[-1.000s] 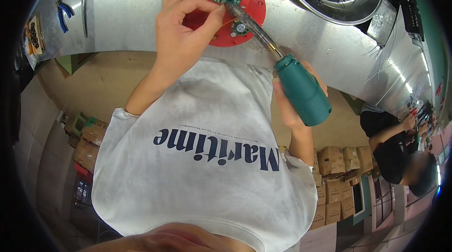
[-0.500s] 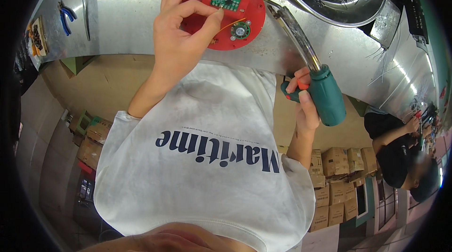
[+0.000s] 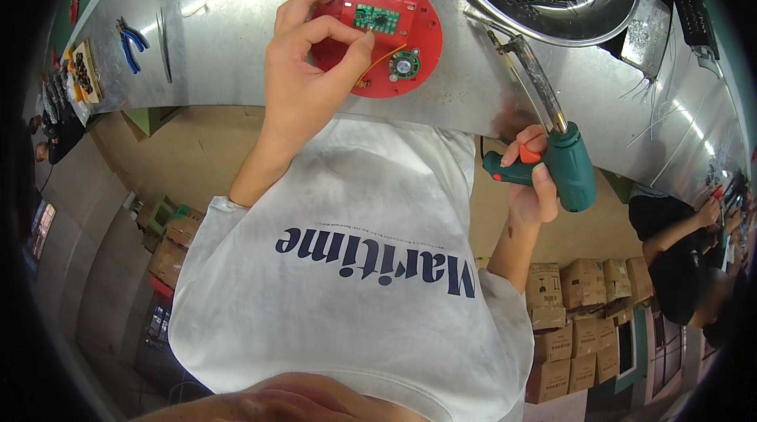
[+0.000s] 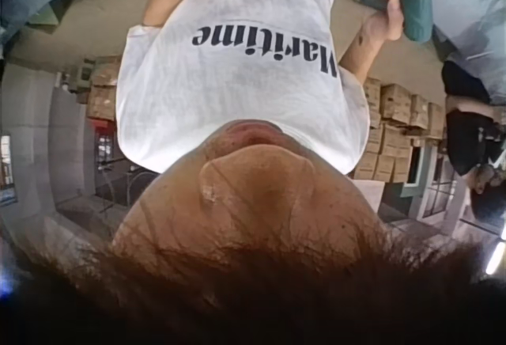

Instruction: Soldering components onto small circular circuit boards at an assembly station.

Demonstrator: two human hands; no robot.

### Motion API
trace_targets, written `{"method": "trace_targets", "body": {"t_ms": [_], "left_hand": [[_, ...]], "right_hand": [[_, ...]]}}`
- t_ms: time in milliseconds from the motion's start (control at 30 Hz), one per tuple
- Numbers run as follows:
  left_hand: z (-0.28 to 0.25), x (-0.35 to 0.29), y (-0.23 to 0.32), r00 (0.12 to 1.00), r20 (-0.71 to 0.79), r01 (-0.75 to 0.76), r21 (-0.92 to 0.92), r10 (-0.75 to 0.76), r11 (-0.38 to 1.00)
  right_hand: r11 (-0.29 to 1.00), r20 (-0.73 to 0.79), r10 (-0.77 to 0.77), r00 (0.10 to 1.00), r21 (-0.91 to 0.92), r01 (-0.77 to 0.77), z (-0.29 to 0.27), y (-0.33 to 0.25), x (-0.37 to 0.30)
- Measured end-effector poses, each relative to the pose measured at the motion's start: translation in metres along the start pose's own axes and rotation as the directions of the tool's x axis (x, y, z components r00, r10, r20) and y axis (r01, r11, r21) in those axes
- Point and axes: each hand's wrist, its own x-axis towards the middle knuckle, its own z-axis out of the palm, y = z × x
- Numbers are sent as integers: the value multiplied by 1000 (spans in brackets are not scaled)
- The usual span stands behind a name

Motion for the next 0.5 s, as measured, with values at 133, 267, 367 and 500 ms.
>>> {"method": "trace_targets", "body": {"t_ms": [133,267,367,500], "left_hand": [[-5,3,1,998,52,-28,35,26,999],[-21,9,-1,987,140,-78,12,76,997],[-35,21,2,966,249,-62,-59,75,996],[-41,43,-4,883,371,-346,97,288,933]], "right_hand": [[999,-26,-7,1000,51,9,1,1,0],[997,-33,-34,999,62,36,-3,7,0],[990,-76,-80,994,112,89,-4,8,0],[986,-78,-76,994,141,87,-2,8,-1]]}}
